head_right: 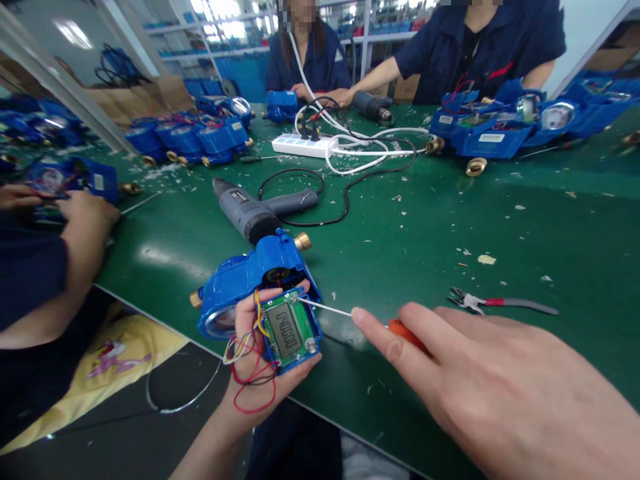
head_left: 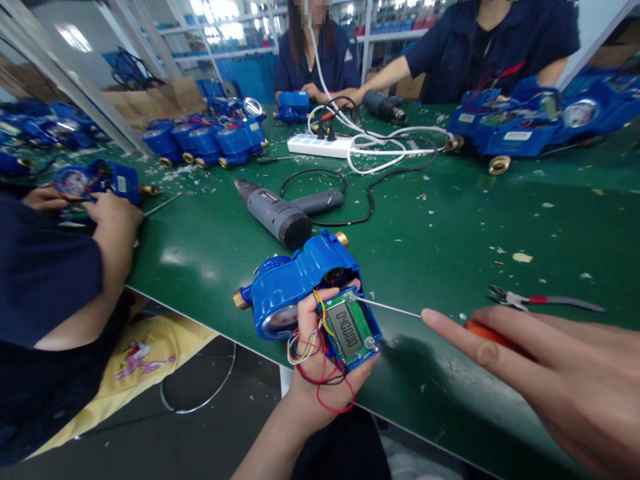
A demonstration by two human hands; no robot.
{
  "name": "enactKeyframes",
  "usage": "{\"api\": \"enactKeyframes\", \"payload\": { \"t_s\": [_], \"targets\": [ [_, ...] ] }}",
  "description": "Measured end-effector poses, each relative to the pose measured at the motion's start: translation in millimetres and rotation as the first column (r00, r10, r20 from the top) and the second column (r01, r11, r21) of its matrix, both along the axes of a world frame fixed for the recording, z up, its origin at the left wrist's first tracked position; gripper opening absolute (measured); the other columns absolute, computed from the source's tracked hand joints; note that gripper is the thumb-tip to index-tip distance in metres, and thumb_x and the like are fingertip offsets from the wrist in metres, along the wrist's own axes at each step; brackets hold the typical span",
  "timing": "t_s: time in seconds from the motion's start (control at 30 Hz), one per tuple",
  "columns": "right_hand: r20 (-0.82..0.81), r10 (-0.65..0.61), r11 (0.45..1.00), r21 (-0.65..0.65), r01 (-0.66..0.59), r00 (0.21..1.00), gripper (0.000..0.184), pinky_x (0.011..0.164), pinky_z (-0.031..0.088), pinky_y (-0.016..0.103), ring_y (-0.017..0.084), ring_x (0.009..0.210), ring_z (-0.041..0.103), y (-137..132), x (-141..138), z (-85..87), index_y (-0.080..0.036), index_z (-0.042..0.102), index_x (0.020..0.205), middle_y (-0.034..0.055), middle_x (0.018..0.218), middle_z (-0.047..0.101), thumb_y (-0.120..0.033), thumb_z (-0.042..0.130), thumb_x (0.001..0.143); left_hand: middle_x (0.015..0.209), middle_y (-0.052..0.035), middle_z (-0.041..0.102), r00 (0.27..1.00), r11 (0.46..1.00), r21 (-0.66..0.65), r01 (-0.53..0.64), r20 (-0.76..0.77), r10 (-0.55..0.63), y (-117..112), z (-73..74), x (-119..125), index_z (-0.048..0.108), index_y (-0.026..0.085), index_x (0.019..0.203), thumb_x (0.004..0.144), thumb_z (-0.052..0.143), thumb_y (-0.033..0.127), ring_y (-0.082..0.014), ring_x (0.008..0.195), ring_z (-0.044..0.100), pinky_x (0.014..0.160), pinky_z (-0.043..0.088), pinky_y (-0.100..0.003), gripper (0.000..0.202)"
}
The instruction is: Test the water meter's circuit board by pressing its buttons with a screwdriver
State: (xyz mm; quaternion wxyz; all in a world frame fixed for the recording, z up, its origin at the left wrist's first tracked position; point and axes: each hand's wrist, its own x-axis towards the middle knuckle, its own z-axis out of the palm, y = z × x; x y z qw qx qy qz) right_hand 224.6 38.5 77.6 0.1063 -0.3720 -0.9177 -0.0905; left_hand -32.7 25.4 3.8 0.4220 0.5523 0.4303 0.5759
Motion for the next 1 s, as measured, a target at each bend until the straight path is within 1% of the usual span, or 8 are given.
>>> {"api": "enactKeyframes", "payload": {
  "t_s": [0.1,0.23,0.43,0.57,0.67,0.8,0.87,1.0],
  "targets": [
    [0.074,0.127,0.991,0.030,-0.130,0.989,0.066,0.049,0.043,0.030,0.017,0.065,0.061,19,3,1.1,-0.034,0.039,0.147,0.0030,0.099,0.063,-0.010,0.032,0.087,0.139,-0.0066,0.057,0.998,0.999,-0.030,0.042,0.039,-0.041,-2,3.3,-1,0.038,0.033,0.125,0.070,0.077,0.009,-0.0202,0.109,0.067,0.085,0.058,-0.030,0.071],
    [-0.170,0.186,0.963,-0.162,-0.213,0.968,0.053,0.047,0.041,0.020,0.008,0.059,0.056,32,-4,-5.4,-0.032,0.038,0.147,0.0018,0.093,0.060,-0.014,0.033,0.098,0.136,-0.0068,0.060,0.993,1.000,-0.020,0.009,0.115,-0.007,-1,4.6,1,0.041,0.033,0.122,0.068,0.079,0.009,-0.0211,0.106,0.069,0.081,0.059,-0.030,0.070],
    [-0.335,0.115,0.908,-0.347,-0.236,0.935,0.051,0.060,0.049,0.015,0.010,0.079,0.063,26,-11,-16.5,-0.031,0.035,0.149,0.0028,0.100,0.062,-0.015,0.037,0.100,0.137,-0.0060,0.059,0.991,1.000,0.017,0.004,0.133,-0.006,2,1.3,3,0.040,0.033,0.123,0.068,0.078,0.008,-0.0214,0.111,0.067,0.085,0.059,-0.030,0.071],
    [-0.413,0.048,0.885,-0.404,-0.231,0.909,0.048,0.067,0.052,0.014,0.012,0.097,0.065,27,-12,-20.6,-0.035,0.045,0.143,0.0003,0.108,0.067,-0.018,0.046,0.098,0.138,-0.0069,0.057,0.992,1.000,0.018,0.016,0.129,-0.018,2,2.4,1,0.039,0.032,0.122,0.068,0.078,0.006,-0.0215,0.115,0.065,0.088,0.058,-0.031,0.072],
    [-0.424,-0.034,0.840,-0.502,-0.204,0.905,0.038,0.080,0.055,0.021,0.017,0.103,0.065,30,-13,-22.9,-0.032,0.057,0.133,0.0012,0.106,0.070,-0.027,0.052,0.096,0.138,-0.0074,0.058,0.990,1.000,0.025,0.017,0.142,-0.020,0,3.1,3,0.040,0.032,0.124,0.068,0.077,0.005,-0.0216,0.112,0.067,0.084,0.059,-0.030,0.073],
    [-0.430,-0.177,0.781,-0.609,-0.140,0.885,0.034,0.087,0.055,0.034,0.025,0.107,0.064,34,-17,-23.4,-0.030,0.064,0.124,0.0062,0.112,0.068,-0.041,0.055,0.093,0.134,-0.0072,0.062,0.970,0.998,0.008,0.063,0.235,-0.063,-4,3.8,11,0.043,0.035,0.123,0.064,0.084,0.012,-0.0288,0.111,0.067,0.090,0.059,-0.043,0.076],
    [-0.451,-0.196,0.787,-0.602,-0.135,0.871,0.034,0.089,0.053,0.034,0.024,0.108,0.063,33,-18,-21.6,-0.033,0.063,0.125,0.0053,0.115,0.066,-0.043,0.056,0.093,0.135,-0.0067,0.062,0.966,0.997,-0.027,0.073,0.252,-0.064,-4,4.8,14,0.044,0.035,0.123,0.062,0.085,0.011,-0.0300,0.111,0.067,0.092,0.059,-0.045,0.077],
    [-0.521,-0.245,0.828,-0.551,-0.104,0.818,0.035,0.082,0.054,0.023,0.016,0.098,0.067,29,-16,-14.3,-0.043,0.059,0.126,-0.0035,0.109,0.068,-0.039,0.060,0.092,0.136,-0.0037,0.061,0.942,0.992,-0.070,0.108,0.326,-0.079,-3,7.3,14,0.045,0.035,0.121,0.063,0.081,0.002,-0.0234,0.111,0.068,0.083,0.061,-0.032,0.076]
  ]
}}
